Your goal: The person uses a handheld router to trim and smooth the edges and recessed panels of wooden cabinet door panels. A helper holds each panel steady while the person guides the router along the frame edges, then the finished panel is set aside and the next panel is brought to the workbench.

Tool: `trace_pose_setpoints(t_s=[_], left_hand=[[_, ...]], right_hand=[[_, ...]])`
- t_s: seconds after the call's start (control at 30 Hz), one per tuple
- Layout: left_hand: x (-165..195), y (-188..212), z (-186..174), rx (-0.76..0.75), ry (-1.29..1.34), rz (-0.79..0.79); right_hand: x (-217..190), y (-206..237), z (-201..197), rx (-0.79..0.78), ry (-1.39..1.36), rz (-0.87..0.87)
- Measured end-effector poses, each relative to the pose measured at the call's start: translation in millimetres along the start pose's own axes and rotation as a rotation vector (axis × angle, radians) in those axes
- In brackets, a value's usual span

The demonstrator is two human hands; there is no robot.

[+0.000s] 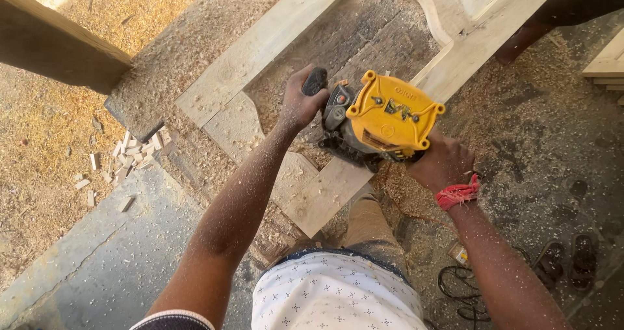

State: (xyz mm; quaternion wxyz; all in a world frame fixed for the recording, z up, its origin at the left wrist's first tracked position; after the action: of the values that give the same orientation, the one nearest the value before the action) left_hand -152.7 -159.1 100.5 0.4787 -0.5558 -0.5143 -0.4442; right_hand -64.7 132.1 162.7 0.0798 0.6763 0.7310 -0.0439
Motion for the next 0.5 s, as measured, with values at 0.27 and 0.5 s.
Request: trace_pose_setpoints(t_s=[0.27, 0.5], left_hand=[[-7.0, 28.0, -19.9, 0.032, -0.005, -0.054], [0.7, 54.7, -40.1, 0.068, -0.051, 0.017]], right_hand=[[-20.8, 16.4, 4.0, -0.041, 0.028, 0.009], [-36.4, 31.9, 6.7, -0.062, 0.04, 0.004]])
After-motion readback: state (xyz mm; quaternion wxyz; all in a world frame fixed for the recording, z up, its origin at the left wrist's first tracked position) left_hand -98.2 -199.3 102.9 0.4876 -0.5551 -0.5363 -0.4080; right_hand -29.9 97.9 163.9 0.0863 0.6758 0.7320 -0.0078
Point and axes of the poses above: each hand's wrist, its own y-axis away from the middle knuckle, its own z-axis out of the palm, x = y × z, the point moved 8 cm from there along -y, towards the middle knuckle, and after that the axes turned 1 degree about x, right-handed, at the moved point
